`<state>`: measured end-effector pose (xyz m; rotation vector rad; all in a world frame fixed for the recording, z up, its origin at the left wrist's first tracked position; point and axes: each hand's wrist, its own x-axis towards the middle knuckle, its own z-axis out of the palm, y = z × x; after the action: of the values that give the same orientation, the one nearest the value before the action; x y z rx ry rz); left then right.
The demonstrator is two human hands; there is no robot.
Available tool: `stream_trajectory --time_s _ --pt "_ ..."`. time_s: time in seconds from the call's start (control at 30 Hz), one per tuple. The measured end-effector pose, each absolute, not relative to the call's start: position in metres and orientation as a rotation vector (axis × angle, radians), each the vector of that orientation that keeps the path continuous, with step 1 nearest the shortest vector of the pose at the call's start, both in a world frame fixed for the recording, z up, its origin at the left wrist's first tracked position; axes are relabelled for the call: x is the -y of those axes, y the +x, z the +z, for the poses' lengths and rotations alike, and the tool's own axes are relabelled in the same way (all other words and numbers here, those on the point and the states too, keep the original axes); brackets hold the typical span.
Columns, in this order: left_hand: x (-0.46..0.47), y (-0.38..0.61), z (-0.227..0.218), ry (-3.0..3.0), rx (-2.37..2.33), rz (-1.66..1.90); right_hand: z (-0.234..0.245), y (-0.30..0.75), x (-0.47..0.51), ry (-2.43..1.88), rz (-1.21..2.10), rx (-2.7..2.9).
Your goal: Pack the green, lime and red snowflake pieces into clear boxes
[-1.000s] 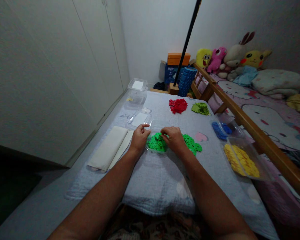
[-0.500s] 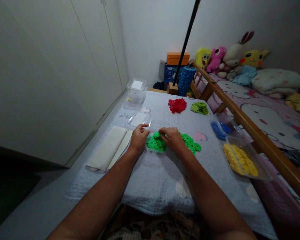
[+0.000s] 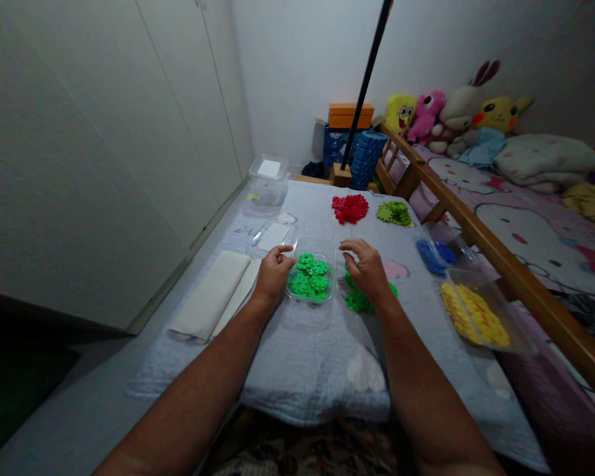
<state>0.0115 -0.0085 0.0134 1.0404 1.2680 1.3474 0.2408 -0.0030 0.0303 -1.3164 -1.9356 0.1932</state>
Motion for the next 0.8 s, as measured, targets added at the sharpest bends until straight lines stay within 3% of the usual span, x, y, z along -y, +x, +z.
stream_trajectory --time_s 0.33,0.8 --pt "0.009 0.012 0.014 1.031 -1.262 1.345 0.031 0.293 0.006 -2.307 0.195 1.980" --pt "0.007 0.010 0.010 1.048 -1.252 1.353 0.019 0.316 0.006 -2.150 0.309 2.018"
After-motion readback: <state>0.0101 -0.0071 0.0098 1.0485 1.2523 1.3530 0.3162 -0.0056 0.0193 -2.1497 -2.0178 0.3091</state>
